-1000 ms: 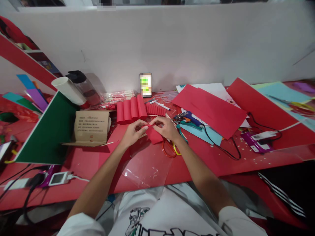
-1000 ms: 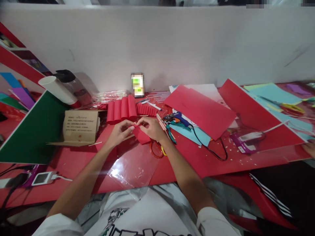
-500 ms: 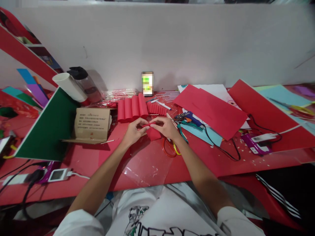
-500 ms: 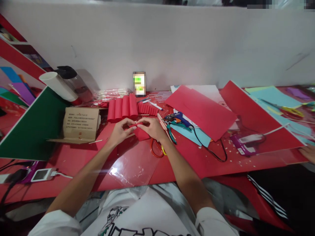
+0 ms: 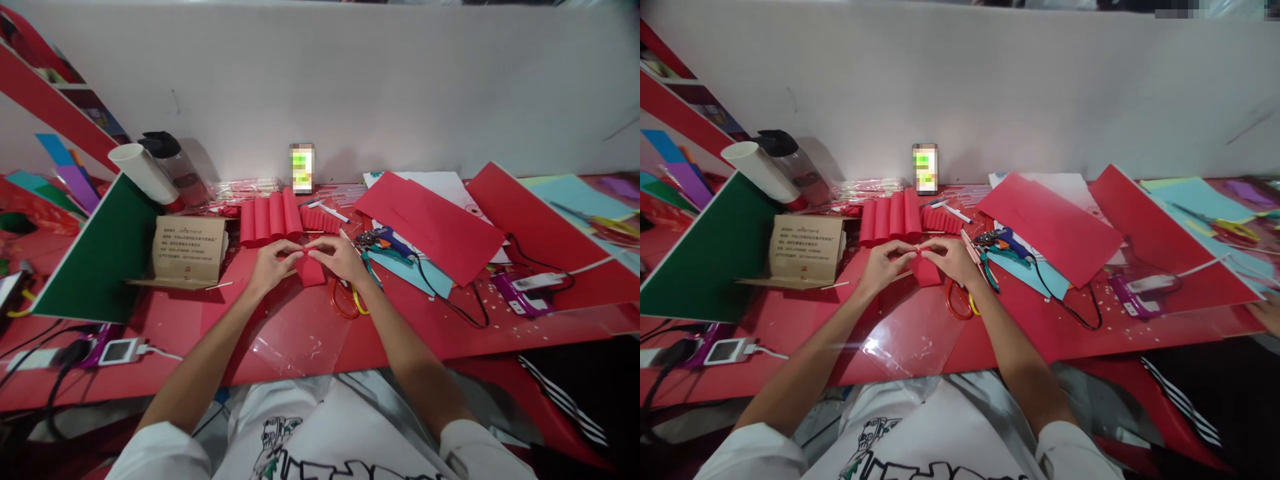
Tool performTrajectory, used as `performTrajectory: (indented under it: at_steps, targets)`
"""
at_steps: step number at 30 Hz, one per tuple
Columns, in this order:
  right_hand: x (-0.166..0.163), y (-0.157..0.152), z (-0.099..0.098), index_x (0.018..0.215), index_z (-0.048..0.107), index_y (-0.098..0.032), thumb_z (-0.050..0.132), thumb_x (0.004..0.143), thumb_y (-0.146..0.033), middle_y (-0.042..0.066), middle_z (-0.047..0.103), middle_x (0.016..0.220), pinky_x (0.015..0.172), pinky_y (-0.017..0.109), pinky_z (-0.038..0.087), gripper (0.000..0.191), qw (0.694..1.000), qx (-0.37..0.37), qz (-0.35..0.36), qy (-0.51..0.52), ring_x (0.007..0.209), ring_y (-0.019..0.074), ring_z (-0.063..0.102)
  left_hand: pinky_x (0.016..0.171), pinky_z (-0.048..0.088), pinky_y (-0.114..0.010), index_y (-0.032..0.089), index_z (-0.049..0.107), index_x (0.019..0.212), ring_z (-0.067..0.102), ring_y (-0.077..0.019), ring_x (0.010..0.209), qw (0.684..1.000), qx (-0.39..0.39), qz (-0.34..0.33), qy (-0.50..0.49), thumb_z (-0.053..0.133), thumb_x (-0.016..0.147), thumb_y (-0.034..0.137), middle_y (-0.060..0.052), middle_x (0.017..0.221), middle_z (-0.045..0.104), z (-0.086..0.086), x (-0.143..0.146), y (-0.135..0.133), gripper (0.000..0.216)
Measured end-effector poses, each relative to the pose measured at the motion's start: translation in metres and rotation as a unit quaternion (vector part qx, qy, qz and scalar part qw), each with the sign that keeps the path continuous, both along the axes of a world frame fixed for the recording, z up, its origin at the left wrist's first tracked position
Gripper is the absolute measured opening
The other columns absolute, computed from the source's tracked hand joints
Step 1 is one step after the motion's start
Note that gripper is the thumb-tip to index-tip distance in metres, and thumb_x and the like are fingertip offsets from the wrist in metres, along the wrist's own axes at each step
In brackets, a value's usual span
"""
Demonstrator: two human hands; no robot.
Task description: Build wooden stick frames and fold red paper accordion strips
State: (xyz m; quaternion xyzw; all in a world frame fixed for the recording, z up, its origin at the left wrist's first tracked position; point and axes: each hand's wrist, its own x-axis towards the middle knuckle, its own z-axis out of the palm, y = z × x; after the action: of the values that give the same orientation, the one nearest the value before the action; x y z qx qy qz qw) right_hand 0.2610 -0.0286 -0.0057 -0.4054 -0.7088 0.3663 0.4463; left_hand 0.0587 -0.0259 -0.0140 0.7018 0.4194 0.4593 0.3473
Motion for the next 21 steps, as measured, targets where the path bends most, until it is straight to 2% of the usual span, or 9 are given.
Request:
performTrajectory:
  at_steps: [15, 21]
  targets:
    - [-0.002, 0.005, -0.01, 0.089, 0.077, -0.019, 0.067, 0.085, -0.024, 0.006, 0.078, 0.092, 0.081, 0.033, 0.053, 0.012, 1.0, -0.007, -0.007, -0.006, 0.086, 0.0211, 0.072, 0.078, 0.052, -0.029, 0.017, 0.073, 0.092, 0.068, -0.0175, 0.082, 0.998, 0.024, -0.005, 0.064, 0.067, 0.087, 0.029, -0.005, 0.09, 0.075, -0.005, -0.001, 0.001, 0.014]
    - [-0.011, 0.002, -0.013, 0.085, 0.071, -0.018, 0.062, 0.085, -0.024, 0.004, 0.074, 0.083, 0.07, 0.029, 0.05, 0.011, 0.998, -0.003, -0.014, -0.057, 0.074, 0.0172, 0.066, 0.069, 0.045, -0.028, 0.017, 0.065, 0.087, 0.06, -0.0155, 0.073, 0.99, -0.003, -0.016, 0.137, 0.06, 0.089, 0.027, -0.002, 0.08, 0.067, -0.007, -0.003, 0.001, 0.011]
